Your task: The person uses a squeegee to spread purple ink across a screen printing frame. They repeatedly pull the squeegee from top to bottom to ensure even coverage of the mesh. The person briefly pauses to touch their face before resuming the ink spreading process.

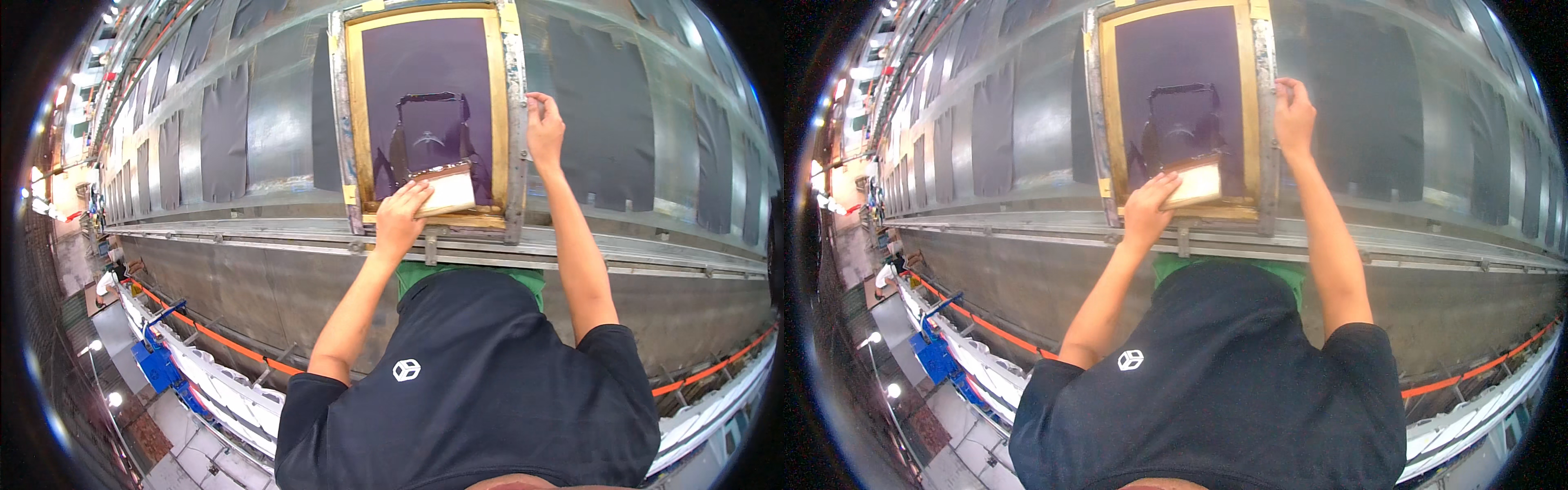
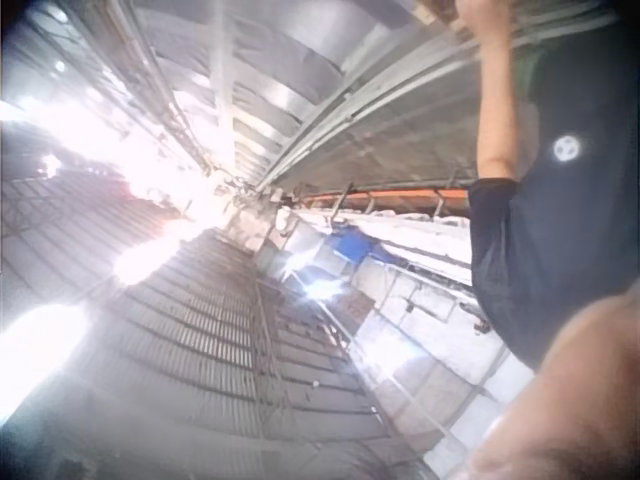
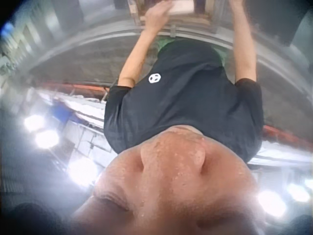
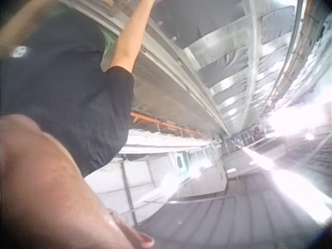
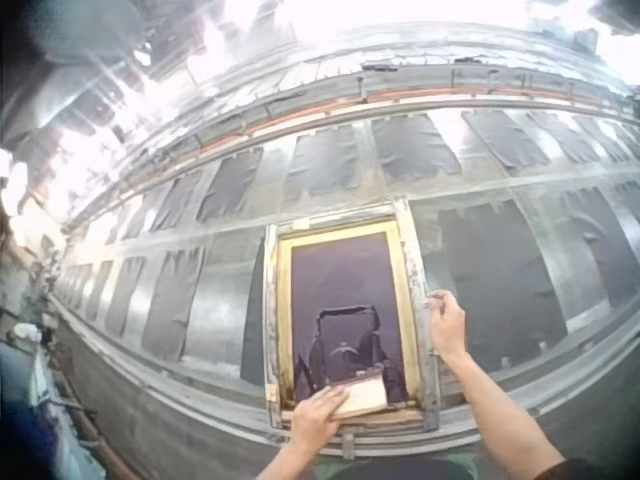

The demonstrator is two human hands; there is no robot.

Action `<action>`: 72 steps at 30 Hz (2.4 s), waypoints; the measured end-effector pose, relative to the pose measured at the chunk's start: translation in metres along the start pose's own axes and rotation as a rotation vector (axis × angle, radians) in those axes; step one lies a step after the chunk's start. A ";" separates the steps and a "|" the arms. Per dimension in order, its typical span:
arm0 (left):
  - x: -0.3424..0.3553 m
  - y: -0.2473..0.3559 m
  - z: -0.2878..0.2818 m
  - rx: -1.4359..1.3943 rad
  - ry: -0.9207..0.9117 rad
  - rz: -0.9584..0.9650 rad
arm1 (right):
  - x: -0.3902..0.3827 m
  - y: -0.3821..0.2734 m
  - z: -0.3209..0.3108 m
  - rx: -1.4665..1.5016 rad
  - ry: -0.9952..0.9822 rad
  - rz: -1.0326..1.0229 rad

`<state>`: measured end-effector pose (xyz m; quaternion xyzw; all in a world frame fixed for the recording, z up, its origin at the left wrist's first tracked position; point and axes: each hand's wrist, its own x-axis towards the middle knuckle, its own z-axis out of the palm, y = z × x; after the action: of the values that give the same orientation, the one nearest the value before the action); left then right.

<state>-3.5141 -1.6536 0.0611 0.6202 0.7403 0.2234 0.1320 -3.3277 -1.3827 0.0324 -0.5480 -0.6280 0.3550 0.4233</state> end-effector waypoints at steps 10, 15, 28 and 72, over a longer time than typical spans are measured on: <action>-0.030 -0.137 -0.065 0.069 -0.030 0.102 | -0.052 -0.041 0.123 -0.039 -0.053 0.084; -0.054 -0.151 -0.073 0.058 0.007 0.145 | -0.053 -0.035 0.127 -0.135 -0.038 0.074; 0.109 -0.184 -0.090 -0.043 0.037 0.126 | -0.069 -0.135 0.135 -0.535 -0.574 -0.577; -0.018 -0.162 -0.069 -0.033 0.036 0.151 | -0.015 -0.006 0.126 0.019 -0.087 0.110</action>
<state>-3.6825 -1.7043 0.0389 0.6680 0.6898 0.2560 0.1118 -3.4457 -1.3960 -0.0132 -0.5618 -0.6114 0.4072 0.3804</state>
